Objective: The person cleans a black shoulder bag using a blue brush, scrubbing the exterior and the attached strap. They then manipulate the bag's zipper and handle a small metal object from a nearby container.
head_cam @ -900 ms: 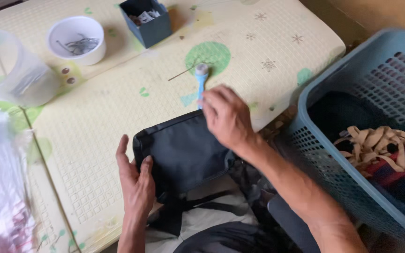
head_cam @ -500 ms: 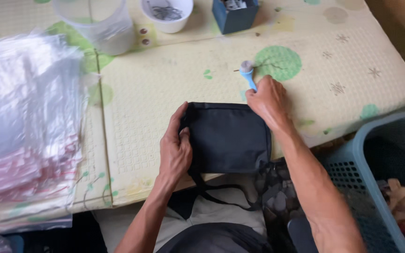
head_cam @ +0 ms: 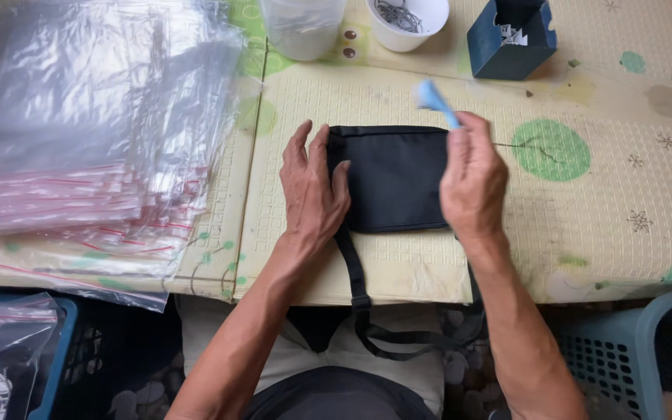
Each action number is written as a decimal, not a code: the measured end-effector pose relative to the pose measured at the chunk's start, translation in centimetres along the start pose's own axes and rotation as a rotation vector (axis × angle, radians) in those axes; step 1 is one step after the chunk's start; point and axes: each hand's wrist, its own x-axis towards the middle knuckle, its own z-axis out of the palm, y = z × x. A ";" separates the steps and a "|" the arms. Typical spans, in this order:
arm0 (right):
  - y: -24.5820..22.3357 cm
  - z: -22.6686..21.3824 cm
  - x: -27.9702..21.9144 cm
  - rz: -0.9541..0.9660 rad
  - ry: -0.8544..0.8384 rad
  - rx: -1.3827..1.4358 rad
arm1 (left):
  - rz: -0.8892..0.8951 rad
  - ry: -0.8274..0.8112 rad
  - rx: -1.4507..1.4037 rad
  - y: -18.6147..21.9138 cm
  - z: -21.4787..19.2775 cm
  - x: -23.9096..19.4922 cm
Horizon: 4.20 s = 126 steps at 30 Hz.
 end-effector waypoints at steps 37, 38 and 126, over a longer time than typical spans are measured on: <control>3.9 -3.4 -3.7 0.243 -0.193 -0.555 | -0.125 -0.155 -0.093 -2.3 0.4 3.1; 2.8 -3.1 -3.8 0.233 -0.143 -0.457 | -0.127 -0.149 -0.097 -2.4 0.5 3.1; -2.1 11.0 -0.4 0.068 -0.329 0.072 | -0.352 -0.296 -0.318 -3.4 -1.6 3.7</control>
